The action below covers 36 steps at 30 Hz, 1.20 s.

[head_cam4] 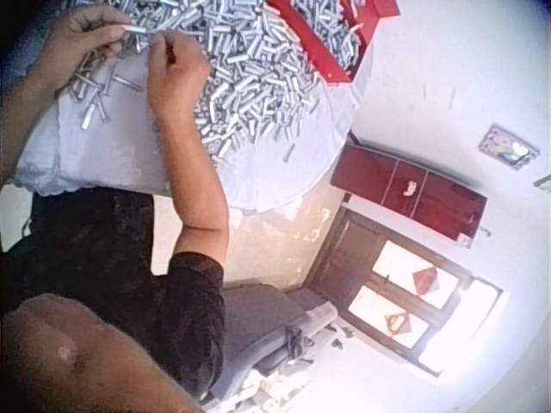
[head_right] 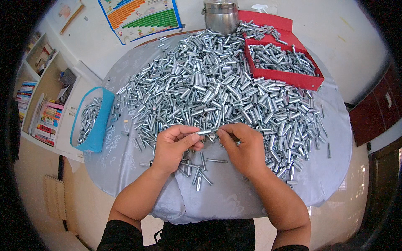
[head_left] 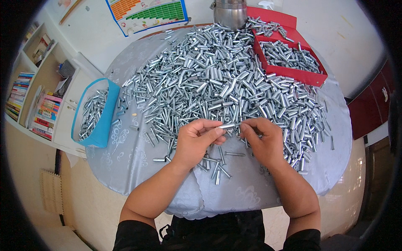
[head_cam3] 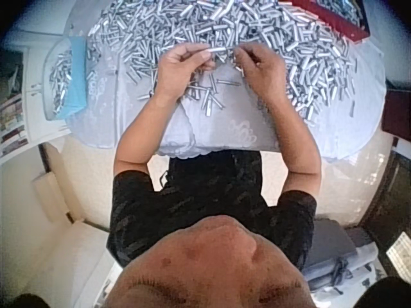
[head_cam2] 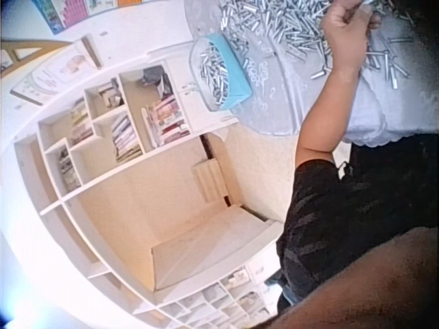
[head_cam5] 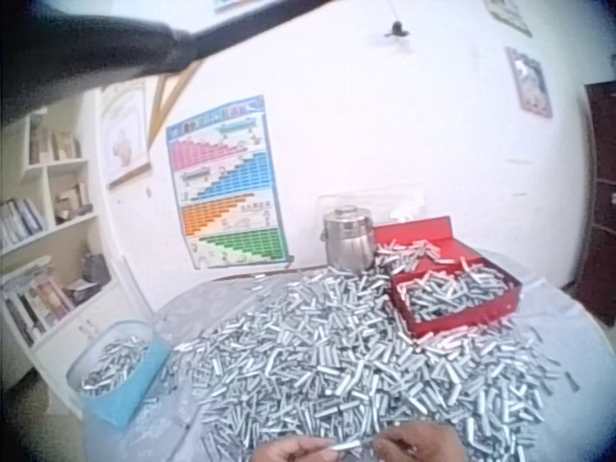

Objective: The person repeatedly picks up small metal bolts and washers from a large pile on a table. They insert the washers onto the bolts by hand and place the assembled units into a red tray. The task involves continuous manual assembly of fasteners.

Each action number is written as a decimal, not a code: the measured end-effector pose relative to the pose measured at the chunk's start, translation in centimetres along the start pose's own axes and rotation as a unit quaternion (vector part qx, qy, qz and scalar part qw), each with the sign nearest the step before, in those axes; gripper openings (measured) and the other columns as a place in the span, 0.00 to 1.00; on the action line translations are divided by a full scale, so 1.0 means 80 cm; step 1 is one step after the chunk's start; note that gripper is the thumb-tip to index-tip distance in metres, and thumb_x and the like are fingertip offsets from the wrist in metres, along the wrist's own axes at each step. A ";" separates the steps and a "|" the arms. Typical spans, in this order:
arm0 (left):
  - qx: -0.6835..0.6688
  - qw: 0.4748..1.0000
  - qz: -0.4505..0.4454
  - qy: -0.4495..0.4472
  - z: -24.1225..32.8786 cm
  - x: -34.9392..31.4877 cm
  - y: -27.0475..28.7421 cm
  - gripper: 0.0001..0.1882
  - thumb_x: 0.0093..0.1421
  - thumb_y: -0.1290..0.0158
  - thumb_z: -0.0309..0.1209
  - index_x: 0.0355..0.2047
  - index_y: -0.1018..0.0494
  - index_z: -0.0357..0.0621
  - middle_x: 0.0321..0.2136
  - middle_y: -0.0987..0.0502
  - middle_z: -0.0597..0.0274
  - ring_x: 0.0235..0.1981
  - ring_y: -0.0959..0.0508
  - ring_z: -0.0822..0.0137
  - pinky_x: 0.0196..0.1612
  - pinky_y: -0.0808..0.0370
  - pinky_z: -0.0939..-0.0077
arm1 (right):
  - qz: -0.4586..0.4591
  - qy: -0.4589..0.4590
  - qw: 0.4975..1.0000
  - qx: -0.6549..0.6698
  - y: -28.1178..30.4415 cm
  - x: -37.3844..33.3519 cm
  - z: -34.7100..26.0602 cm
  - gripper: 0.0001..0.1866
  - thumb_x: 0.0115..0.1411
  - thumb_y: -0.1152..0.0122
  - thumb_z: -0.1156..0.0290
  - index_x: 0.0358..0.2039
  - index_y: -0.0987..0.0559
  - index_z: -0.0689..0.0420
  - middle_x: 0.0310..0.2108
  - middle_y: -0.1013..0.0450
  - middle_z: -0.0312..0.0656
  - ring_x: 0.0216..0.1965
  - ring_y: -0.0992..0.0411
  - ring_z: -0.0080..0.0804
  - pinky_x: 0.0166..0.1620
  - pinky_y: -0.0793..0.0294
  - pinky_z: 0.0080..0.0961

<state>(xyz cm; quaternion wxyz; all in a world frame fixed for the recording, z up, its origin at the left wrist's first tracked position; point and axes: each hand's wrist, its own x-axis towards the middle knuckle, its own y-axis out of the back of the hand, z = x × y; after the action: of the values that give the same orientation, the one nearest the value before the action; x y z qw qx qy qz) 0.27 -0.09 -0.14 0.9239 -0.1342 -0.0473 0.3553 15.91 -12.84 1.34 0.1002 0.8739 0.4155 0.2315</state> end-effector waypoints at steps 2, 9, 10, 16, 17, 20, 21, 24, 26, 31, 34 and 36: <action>-0.001 1.000 -0.002 -0.004 0.000 -0.001 -0.001 0.09 0.60 0.44 0.21 0.42 0.24 0.33 0.35 0.19 0.52 0.32 0.18 0.67 0.36 0.19 0.76 | 0.004 0.028 0.999 -0.014 0.000 -0.001 0.000 0.06 0.55 0.36 0.77 0.34 0.19 0.63 0.25 0.24 0.45 0.24 0.25 0.33 0.29 0.27 0.25; 0.011 1.000 -0.001 -0.010 0.000 -0.002 0.000 0.10 0.60 0.45 0.21 0.42 0.24 0.32 0.35 0.19 0.52 0.32 0.18 0.67 0.36 0.19 0.76 | 0.009 0.102 0.994 -0.040 0.003 0.001 0.002 0.07 0.53 0.36 0.79 0.34 0.19 0.63 0.26 0.24 0.45 0.23 0.26 0.34 0.28 0.28 0.25; 0.013 1.000 -0.003 -0.010 0.001 -0.002 -0.001 0.10 0.60 0.45 0.21 0.42 0.24 0.32 0.35 0.19 0.52 0.32 0.18 0.67 0.37 0.19 0.76 | 0.011 0.103 0.994 -0.043 0.003 0.002 0.001 0.07 0.53 0.37 0.80 0.34 0.19 0.63 0.26 0.25 0.45 0.23 0.26 0.33 0.28 0.28 0.25; 0.024 1.000 -0.009 -0.007 0.000 -0.002 0.001 0.10 0.61 0.45 0.21 0.43 0.24 0.32 0.35 0.19 0.52 0.32 0.18 0.67 0.37 0.19 0.75 | 0.008 0.094 0.995 -0.034 0.004 0.002 -0.003 0.07 0.52 0.35 0.82 0.34 0.19 0.63 0.26 0.25 0.44 0.24 0.26 0.31 0.28 0.28 0.24; 0.025 1.000 -0.010 -0.008 0.000 -0.002 0.001 0.10 0.61 0.45 0.21 0.43 0.24 0.32 0.35 0.19 0.52 0.32 0.18 0.67 0.37 0.19 0.75 | 0.007 0.100 0.994 -0.035 0.004 0.002 -0.003 0.08 0.52 0.35 0.82 0.34 0.19 0.63 0.27 0.25 0.44 0.24 0.26 0.31 0.28 0.28 0.24; 0.023 1.000 -0.009 0.008 0.000 -0.001 0.001 0.10 0.61 0.45 0.22 0.43 0.24 0.32 0.35 0.19 0.51 0.33 0.18 0.65 0.37 0.19 0.74 | 0.002 0.098 0.995 -0.028 0.006 0.003 -0.002 0.08 0.52 0.35 0.81 0.35 0.19 0.62 0.28 0.24 0.44 0.26 0.25 0.31 0.30 0.27 0.23; 0.022 1.000 -0.012 0.009 0.001 -0.001 0.000 0.10 0.61 0.45 0.22 0.43 0.24 0.32 0.35 0.19 0.51 0.33 0.18 0.65 0.37 0.19 0.74 | -0.001 0.085 0.996 -0.019 0.007 0.004 -0.001 0.08 0.52 0.35 0.81 0.35 0.19 0.62 0.28 0.24 0.43 0.27 0.24 0.31 0.30 0.26 0.23; 0.015 1.000 -0.016 0.021 0.002 -0.002 0.002 0.10 0.61 0.45 0.22 0.43 0.25 0.32 0.35 0.19 0.50 0.32 0.18 0.63 0.36 0.18 0.72 | -0.021 0.061 0.998 0.014 0.008 0.003 -0.001 0.08 0.53 0.36 0.81 0.36 0.19 0.62 0.30 0.23 0.43 0.30 0.23 0.30 0.33 0.25 0.23; 0.013 0.999 -0.025 0.022 0.003 -0.001 0.002 0.10 0.61 0.45 0.22 0.43 0.25 0.32 0.35 0.19 0.50 0.32 0.18 0.63 0.36 0.18 0.72 | -0.043 0.044 0.998 0.028 0.012 0.005 -0.006 0.08 0.54 0.36 0.80 0.36 0.19 0.62 0.31 0.23 0.42 0.31 0.24 0.28 0.35 0.25 0.22; 0.001 0.998 -0.041 0.053 0.006 -0.001 0.002 0.11 0.61 0.45 0.23 0.44 0.25 0.33 0.34 0.19 0.50 0.31 0.18 0.63 0.36 0.18 0.72 | -0.096 0.022 0.994 0.055 0.018 0.006 -0.005 0.09 0.53 0.34 0.79 0.36 0.19 0.62 0.30 0.24 0.40 0.30 0.25 0.25 0.35 0.26 0.20; -0.011 0.997 -0.052 0.060 0.006 -0.003 0.002 0.11 0.61 0.45 0.23 0.43 0.25 0.33 0.34 0.19 0.51 0.31 0.18 0.63 0.35 0.18 0.72 | -0.108 -0.035 0.989 0.095 0.021 0.006 -0.006 0.08 0.53 0.33 0.78 0.35 0.19 0.61 0.29 0.24 0.39 0.30 0.26 0.23 0.34 0.27 0.20; -0.011 0.997 -0.052 0.054 0.003 -0.001 0.001 0.11 0.61 0.45 0.23 0.43 0.25 0.33 0.34 0.19 0.51 0.31 0.18 0.64 0.35 0.18 0.72 | -0.110 -0.065 0.985 0.116 0.024 0.006 -0.007 0.07 0.53 0.33 0.77 0.34 0.19 0.61 0.28 0.25 0.38 0.29 0.26 0.25 0.33 0.27 0.21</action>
<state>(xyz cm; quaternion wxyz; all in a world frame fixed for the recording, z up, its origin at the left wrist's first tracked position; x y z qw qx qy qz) 0.09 -0.04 0.09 0.9407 -0.1607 -0.0086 0.2986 17.18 -13.72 2.72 0.0493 0.8420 0.5254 0.1123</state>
